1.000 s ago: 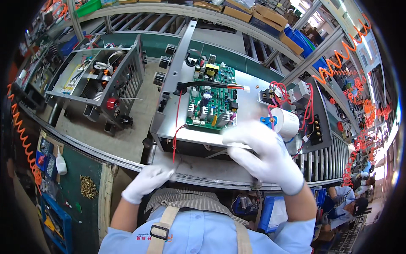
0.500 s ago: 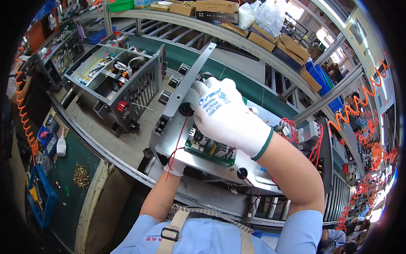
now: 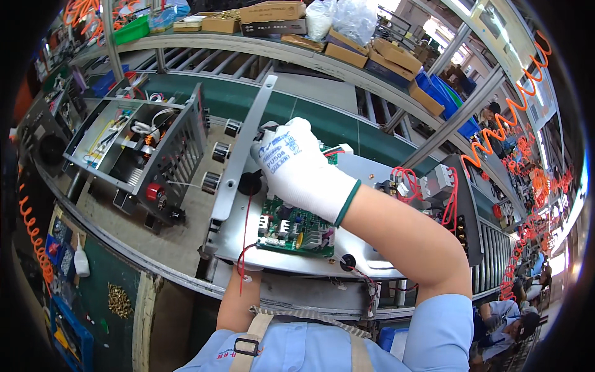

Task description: The person assembles an electronic device by securing a green circuit board into a metal chassis using a pneumatic screwdriver. They repeatedly pick up screws, align the board, and drive fasteners into the chassis while wearing white gloves. The task involves handling the board, the screwdriver, and the screws in a repetitive assembly sequence.

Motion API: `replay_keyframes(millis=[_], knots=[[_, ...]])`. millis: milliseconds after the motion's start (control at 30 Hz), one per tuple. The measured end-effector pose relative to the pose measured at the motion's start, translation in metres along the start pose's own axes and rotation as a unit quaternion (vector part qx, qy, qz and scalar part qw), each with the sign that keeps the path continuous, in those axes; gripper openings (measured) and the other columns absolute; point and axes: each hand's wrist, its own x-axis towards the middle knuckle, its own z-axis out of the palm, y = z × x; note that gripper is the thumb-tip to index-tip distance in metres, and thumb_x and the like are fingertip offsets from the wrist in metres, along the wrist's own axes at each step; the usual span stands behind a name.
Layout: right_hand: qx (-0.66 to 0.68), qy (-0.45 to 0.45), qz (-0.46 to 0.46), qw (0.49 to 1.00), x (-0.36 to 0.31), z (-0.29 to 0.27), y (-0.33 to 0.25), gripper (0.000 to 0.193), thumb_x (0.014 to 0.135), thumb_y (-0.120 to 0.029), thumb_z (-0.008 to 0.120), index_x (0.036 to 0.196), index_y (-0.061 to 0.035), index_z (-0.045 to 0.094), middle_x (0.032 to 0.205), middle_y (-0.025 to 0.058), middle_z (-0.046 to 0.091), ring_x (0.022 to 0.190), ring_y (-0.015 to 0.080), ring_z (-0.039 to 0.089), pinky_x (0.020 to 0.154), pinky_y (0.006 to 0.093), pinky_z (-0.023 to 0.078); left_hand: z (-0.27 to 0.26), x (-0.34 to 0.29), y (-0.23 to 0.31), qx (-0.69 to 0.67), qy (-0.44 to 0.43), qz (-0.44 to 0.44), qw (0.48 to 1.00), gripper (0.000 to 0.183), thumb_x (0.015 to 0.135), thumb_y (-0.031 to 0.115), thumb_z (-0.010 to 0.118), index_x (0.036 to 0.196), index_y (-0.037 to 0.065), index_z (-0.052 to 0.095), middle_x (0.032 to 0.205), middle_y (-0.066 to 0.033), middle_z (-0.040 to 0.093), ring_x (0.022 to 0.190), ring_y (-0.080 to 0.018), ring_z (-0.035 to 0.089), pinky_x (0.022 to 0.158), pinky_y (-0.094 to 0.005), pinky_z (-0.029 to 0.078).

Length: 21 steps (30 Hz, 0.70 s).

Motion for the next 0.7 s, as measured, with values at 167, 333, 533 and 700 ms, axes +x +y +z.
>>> replay_keyframes(millis=[167,333,533,700], knots=[[0.12,0.061,-0.026,0.991,-0.011,0.0,0.004,0.02,0.074,-0.02,0.064,0.091,-0.0114,0.07,0.085,0.0079,0.065,0.08,0.0272,0.064,0.071,0.0408,0.042,-0.001,0.001,0.002,0.003,0.013,-0.001,1.0,0.024,0.093,0.017,0.058,0.112,0.003,0.06,0.098,-0.0058,0.056,0.087,-0.0142,0.053,0.072,-0.0296,0.043],[0.17,0.0,-0.117,0.978,-0.006,0.015,0.005,0.021,0.081,-0.024,0.057,0.092,-0.0116,0.07,0.085,0.0094,0.066,0.079,0.0278,0.064,0.072,0.0398,0.044,-0.001,-0.006,0.002,0.011,0.021,-0.007,1.0,0.024,0.093,0.017,0.058,0.111,0.002,0.061,0.096,-0.005,0.056,0.084,-0.0136,0.052,0.071,-0.0291,0.042],[0.101,-0.062,-0.09,0.989,0.007,0.002,-0.007,0.022,0.085,-0.027,0.056,0.091,-0.0117,0.071,0.088,0.0082,0.067,0.082,0.0251,0.065,0.072,0.0401,0.046,-0.002,-0.004,0.005,0.011,0.031,-0.002,0.999,0.023,0.093,0.017,0.058,0.11,0.002,0.061,0.093,-0.0041,0.055,0.081,-0.0128,0.051,0.068,-0.0286,0.041],[0.034,-0.085,-0.045,0.995,0.014,0.011,-0.015,0.026,0.086,-0.024,0.06,0.107,-0.0117,0.069,0.107,0.0077,0.065,0.099,0.0226,0.062,0.071,0.0391,0.044,-0.002,-0.003,0.004,0.01,0.025,-0.012,1.0,0.022,0.093,0.017,0.058,0.109,0.002,0.062,0.09,-0.0033,0.054,0.078,-0.0121,0.05,0.066,-0.0281,0.04]])
